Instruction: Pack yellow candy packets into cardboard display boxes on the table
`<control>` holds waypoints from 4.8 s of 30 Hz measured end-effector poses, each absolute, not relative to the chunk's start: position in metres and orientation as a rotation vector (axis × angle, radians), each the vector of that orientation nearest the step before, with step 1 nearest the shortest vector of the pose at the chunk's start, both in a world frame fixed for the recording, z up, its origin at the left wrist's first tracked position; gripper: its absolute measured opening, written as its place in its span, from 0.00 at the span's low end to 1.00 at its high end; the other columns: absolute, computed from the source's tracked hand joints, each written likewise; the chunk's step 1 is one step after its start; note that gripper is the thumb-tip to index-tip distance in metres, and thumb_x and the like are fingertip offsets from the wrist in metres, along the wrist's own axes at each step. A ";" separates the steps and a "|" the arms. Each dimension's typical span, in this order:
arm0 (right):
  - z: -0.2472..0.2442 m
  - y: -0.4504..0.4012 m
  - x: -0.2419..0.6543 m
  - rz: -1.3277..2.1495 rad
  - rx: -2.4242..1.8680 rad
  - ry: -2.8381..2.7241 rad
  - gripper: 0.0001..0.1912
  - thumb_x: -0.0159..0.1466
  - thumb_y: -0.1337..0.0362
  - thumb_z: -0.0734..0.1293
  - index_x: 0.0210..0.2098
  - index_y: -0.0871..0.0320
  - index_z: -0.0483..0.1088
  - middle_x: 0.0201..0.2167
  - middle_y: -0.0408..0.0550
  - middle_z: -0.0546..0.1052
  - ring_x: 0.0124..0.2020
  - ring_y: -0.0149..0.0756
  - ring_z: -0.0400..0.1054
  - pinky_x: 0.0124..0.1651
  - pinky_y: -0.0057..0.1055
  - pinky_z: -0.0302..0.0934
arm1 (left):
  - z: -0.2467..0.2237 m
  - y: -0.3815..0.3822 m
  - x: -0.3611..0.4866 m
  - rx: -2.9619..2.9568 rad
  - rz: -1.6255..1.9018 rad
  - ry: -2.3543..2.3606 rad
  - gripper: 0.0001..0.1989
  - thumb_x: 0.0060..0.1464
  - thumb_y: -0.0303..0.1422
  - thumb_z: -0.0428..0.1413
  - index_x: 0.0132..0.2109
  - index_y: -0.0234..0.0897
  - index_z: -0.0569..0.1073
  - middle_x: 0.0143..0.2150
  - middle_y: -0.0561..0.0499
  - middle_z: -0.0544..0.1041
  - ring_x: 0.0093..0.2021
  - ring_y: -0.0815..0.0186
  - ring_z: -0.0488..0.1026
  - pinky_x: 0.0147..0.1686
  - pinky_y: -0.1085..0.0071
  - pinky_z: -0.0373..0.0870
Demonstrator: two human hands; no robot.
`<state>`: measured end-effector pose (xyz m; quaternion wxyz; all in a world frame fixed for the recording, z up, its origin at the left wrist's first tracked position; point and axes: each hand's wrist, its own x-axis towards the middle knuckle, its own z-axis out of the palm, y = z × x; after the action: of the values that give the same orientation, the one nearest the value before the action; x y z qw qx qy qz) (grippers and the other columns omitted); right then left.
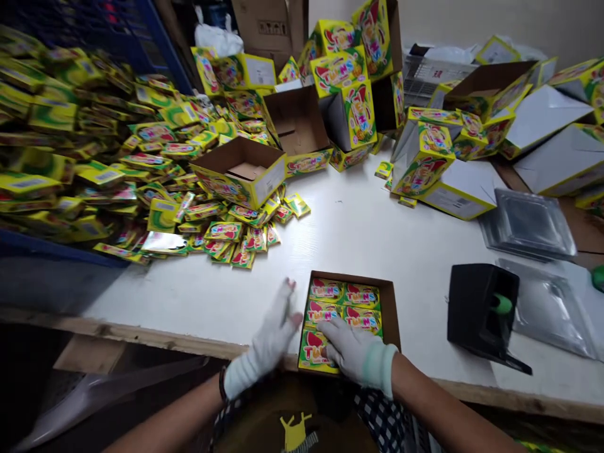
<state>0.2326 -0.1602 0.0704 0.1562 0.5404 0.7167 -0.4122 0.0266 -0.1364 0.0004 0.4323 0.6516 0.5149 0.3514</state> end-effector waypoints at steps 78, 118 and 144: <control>0.072 0.002 0.098 -1.992 1.514 2.131 0.12 0.65 0.62 0.64 0.46 0.57 0.61 0.22 0.37 0.72 0.19 0.29 0.67 0.20 0.24 0.61 | 0.032 -0.094 -0.093 1.217 1.171 1.573 0.30 0.48 0.41 0.63 0.57 0.35 0.67 0.44 0.45 0.76 0.37 0.64 0.75 0.41 0.63 0.75; 0.062 -0.009 0.074 -1.156 1.453 2.521 0.25 0.63 0.45 0.65 0.49 0.58 0.67 0.34 0.51 0.77 0.32 0.40 0.73 0.31 0.32 0.65 | 0.000 -0.114 -0.158 2.020 0.992 1.806 0.28 0.56 0.37 0.57 0.62 0.36 0.65 0.56 0.41 0.72 0.55 0.56 0.71 0.57 0.59 0.69; 0.094 -0.071 0.158 -1.372 1.311 3.395 0.33 0.71 0.68 0.57 0.72 0.47 0.42 0.64 0.54 0.67 0.64 0.45 0.63 0.61 0.46 0.66 | 0.073 -0.121 -0.057 0.489 1.148 0.927 0.21 0.46 0.36 0.68 0.46 0.33 0.76 0.43 0.45 0.81 0.38 0.64 0.79 0.40 0.71 0.75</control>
<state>0.1576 -0.0709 0.0944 -0.3650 0.3139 0.8127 -0.3283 -0.0573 -0.1214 0.0728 0.7128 0.2206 0.4184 0.5179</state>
